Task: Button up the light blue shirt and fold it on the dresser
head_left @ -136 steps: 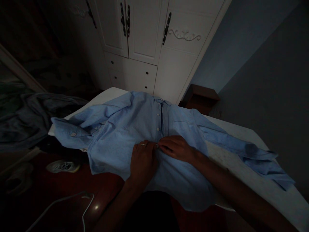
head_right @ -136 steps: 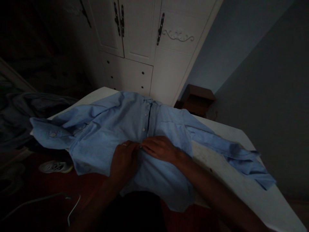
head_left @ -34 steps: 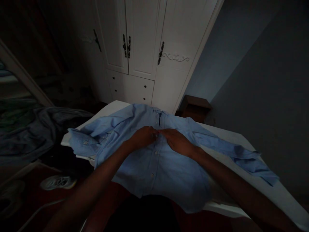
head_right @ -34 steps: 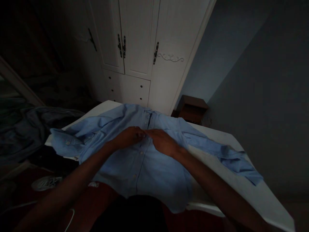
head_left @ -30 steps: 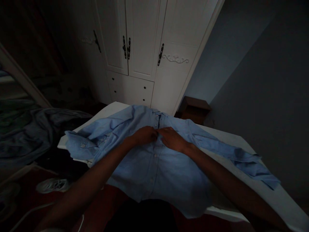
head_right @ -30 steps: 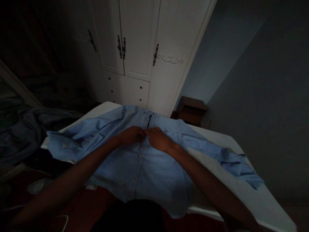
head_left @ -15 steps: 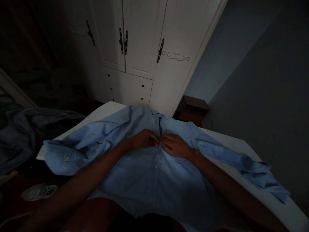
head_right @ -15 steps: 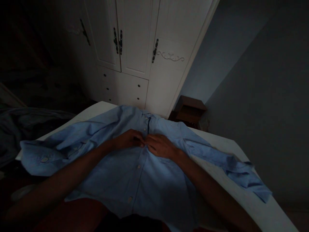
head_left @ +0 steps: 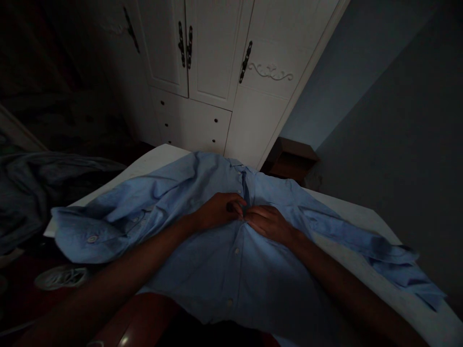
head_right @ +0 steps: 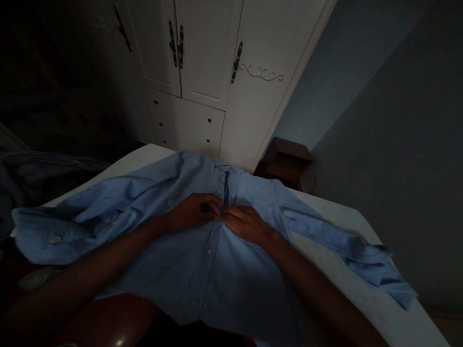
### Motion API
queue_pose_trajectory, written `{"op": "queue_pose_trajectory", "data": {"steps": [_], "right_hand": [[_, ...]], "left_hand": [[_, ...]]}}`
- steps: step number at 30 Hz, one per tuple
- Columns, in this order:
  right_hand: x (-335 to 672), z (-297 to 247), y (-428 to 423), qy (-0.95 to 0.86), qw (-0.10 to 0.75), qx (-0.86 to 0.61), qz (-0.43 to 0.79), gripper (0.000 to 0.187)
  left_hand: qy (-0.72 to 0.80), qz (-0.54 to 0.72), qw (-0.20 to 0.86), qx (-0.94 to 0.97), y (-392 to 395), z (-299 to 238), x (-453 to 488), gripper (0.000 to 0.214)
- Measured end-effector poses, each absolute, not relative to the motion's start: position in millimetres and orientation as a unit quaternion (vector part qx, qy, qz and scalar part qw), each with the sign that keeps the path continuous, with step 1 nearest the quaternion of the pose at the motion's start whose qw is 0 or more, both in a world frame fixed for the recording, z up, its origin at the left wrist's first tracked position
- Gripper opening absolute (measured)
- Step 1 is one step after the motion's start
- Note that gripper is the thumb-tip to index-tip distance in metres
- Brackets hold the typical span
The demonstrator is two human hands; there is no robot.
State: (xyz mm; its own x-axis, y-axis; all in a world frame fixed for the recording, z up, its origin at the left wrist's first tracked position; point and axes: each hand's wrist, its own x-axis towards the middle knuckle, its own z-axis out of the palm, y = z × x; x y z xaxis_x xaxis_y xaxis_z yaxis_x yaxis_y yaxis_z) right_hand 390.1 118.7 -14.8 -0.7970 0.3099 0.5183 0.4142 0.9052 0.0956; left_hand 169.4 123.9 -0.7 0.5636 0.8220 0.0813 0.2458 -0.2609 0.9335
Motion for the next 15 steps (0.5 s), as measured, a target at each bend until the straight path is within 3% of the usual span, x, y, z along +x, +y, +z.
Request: {"op": "queue_pose_trajectory", "data": {"steps": [5,15], "right_hand": [[389.1,-12.4,116.2,-0.936,0.285,-0.187,-0.087,0.019],[392.8,-15.0,116.1,-0.932,0.287,-0.189,-0.115,0.015]], "left_hand": [[0.371,0.305,0.52,0.706,121.0,1.4,170.4,0.026],[0.373,0.343,0.484,0.714,117.1,-4.7,171.5,0.018]]}}
